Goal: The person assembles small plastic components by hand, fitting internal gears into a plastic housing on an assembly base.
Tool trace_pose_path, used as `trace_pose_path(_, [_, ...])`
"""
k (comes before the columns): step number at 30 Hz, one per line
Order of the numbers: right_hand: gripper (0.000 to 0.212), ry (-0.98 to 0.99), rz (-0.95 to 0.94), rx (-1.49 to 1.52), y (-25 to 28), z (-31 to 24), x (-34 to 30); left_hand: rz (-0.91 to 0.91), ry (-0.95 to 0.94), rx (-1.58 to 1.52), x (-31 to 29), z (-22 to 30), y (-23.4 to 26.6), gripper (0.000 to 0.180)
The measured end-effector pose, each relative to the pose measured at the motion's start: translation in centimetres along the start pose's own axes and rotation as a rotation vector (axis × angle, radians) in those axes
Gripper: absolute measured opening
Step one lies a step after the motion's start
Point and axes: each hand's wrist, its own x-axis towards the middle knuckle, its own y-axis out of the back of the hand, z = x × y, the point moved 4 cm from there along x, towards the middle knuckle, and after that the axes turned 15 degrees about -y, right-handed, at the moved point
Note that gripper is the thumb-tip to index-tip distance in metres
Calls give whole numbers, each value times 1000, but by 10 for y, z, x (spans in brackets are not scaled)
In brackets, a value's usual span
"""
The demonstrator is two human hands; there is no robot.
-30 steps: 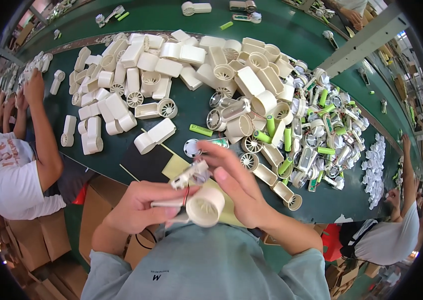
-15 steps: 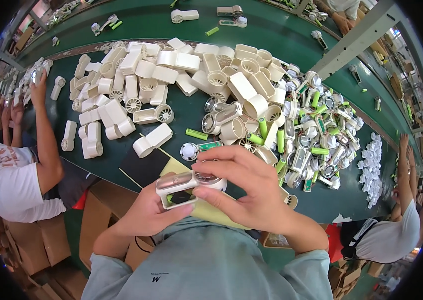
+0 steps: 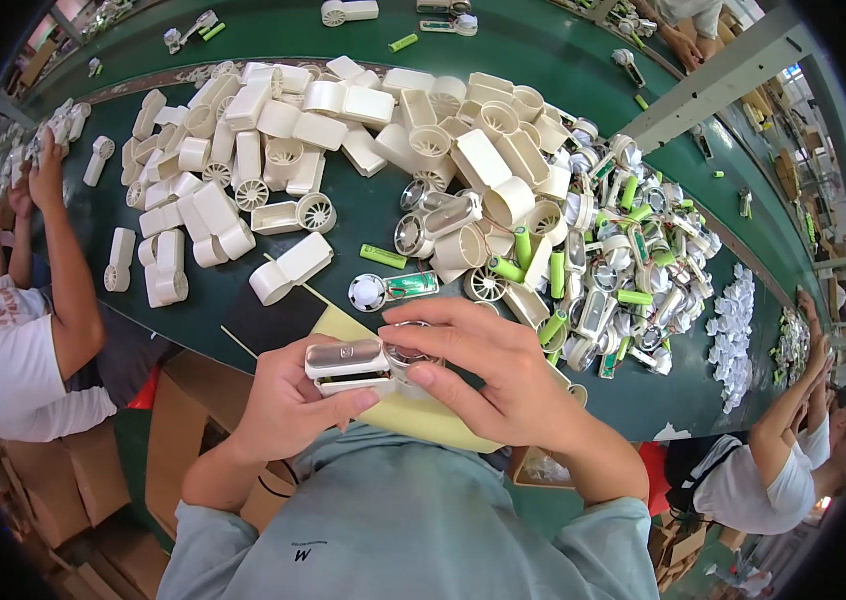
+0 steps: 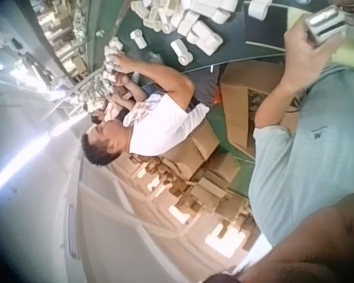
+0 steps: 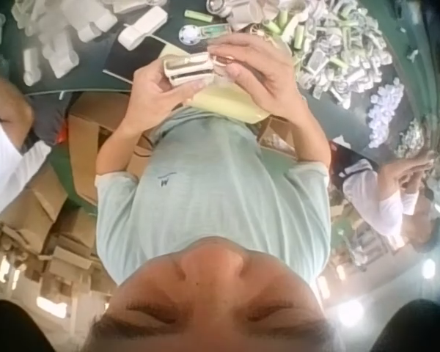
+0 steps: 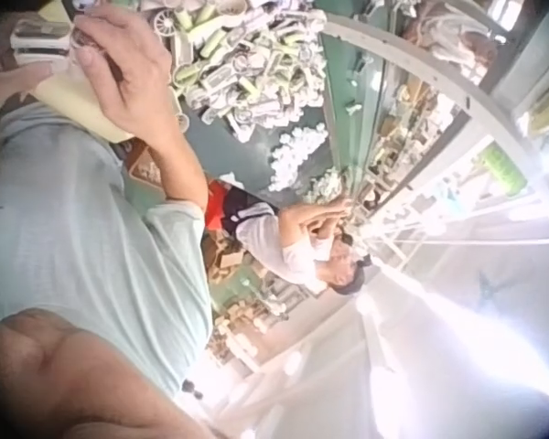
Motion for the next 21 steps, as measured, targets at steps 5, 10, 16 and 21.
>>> trace_pose_path(5, [34,-16,-17,-91,-2,-8,-3,31,-53,-24,1,-7,4,32])
trace_pose_path(10, [41,178,1,-165,-2,-5,0,-12,-130,-153,3,-5,4,39])
trace_pose_path(16, [34,-89,124,303,-14,7,6,-89,-499,540,8,9,-3,49])
trace_pose_path(21, [29,-329,5,385,-20,25,12,-132,-579,533,15,14,-3,54])
